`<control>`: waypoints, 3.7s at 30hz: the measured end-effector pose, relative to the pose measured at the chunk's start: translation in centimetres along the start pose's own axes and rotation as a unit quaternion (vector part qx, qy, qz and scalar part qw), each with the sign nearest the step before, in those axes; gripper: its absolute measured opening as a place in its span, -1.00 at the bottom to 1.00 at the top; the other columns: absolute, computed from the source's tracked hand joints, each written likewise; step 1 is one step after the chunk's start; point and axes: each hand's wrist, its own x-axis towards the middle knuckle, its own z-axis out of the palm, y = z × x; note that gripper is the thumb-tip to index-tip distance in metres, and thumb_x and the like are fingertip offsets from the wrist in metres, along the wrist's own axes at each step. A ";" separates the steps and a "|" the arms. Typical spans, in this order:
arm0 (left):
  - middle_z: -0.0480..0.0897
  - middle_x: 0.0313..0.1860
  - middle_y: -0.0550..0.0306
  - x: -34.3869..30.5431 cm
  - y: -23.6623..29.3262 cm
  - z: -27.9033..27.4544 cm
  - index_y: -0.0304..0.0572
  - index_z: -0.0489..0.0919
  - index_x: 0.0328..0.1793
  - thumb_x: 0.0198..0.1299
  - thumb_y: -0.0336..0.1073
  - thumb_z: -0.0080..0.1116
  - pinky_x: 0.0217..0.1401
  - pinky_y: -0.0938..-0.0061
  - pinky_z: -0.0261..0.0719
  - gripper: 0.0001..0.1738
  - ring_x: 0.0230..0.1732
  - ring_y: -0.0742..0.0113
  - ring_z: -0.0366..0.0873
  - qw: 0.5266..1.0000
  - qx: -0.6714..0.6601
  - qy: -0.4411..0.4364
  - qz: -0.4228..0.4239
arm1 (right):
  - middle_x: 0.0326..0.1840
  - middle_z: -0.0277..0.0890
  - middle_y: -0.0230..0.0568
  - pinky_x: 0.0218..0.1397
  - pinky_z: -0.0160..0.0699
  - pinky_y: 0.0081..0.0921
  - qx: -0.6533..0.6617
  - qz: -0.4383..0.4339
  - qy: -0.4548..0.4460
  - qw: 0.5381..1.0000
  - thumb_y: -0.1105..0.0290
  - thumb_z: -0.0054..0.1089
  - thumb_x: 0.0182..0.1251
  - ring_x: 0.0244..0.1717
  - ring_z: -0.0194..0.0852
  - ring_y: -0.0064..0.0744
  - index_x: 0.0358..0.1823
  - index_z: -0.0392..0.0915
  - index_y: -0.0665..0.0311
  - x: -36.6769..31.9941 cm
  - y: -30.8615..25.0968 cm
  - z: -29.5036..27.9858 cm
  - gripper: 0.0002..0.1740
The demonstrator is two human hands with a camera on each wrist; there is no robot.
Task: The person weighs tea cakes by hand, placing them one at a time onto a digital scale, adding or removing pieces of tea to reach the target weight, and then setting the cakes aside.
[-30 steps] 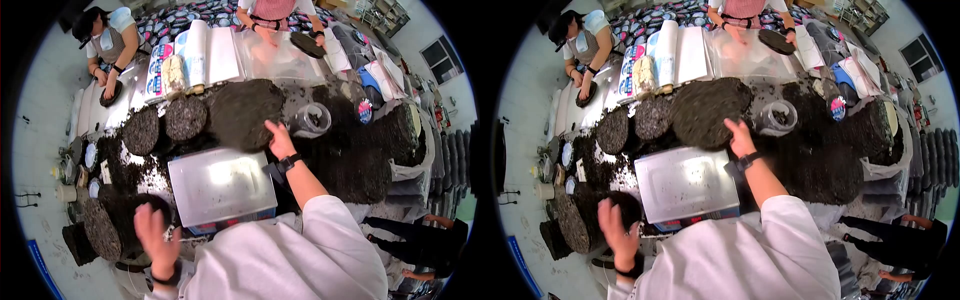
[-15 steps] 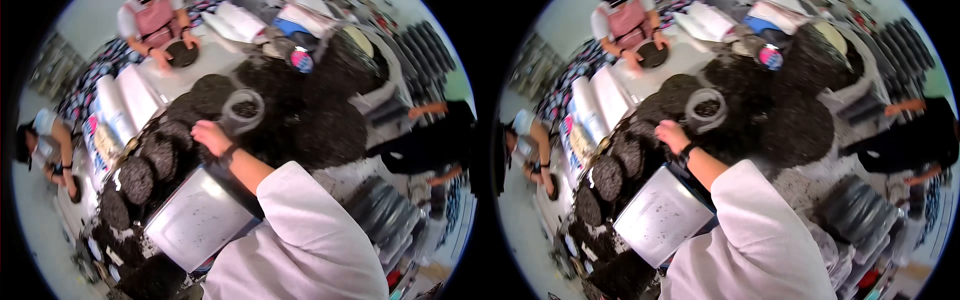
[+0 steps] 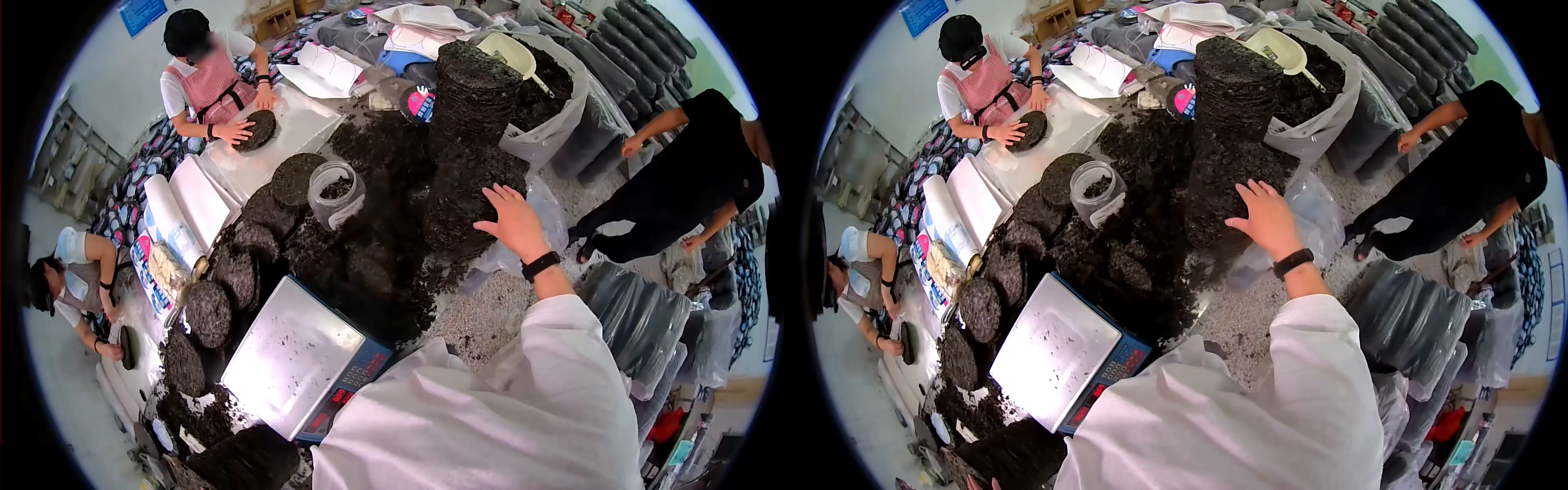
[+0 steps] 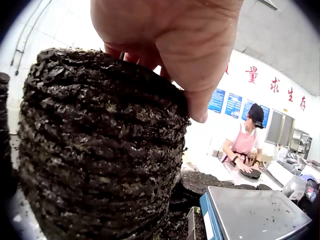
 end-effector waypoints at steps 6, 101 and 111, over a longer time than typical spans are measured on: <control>0.54 0.11 -0.26 -0.3 -1.1 -0.2 -0.44 0.47 0.20 0.10 0.07 0.32 0.21 0.12 0.45 -0.26 0.12 -0.14 0.51 0.999 -0.008 -0.003 0.031 | 0.22 0.45 -0.09 0.33 0.32 -0.28 0.039 0.001 0.049 0.998 0.34 0.31 0.04 0.28 0.32 -0.06 0.19 0.45 0.17 0.4 0.7 0.9 -0.41; 0.15 0.49 -0.08 5.5 23.6 12.6 -0.07 0.29 0.41 -0.20 -0.09 0.47 0.52 -0.09 -0.12 -0.03 0.53 -0.02 -0.01 0.903 -0.309 -0.214 0.210 | 0.03 0.58 -0.11 -0.12 0.53 -0.59 0.526 0.195 -0.194 0.805 0.47 0.23 0.22 -0.06 0.54 -0.49 0.17 0.41 0.37 -2.4 -13.9 15.8 -0.53; 0.14 0.50 -0.11 5.6 24.3 12.3 -0.07 0.30 0.41 -0.24 -0.08 0.50 0.52 -0.09 -0.16 0.00 0.54 -0.05 -0.02 0.911 -0.296 -0.201 0.203 | -0.21 0.57 -0.23 -0.13 0.52 -0.27 0.229 0.120 -0.144 0.955 0.29 0.38 0.05 -0.15 0.55 -0.15 -0.05 0.47 0.18 0.3 -17.5 19.3 -0.58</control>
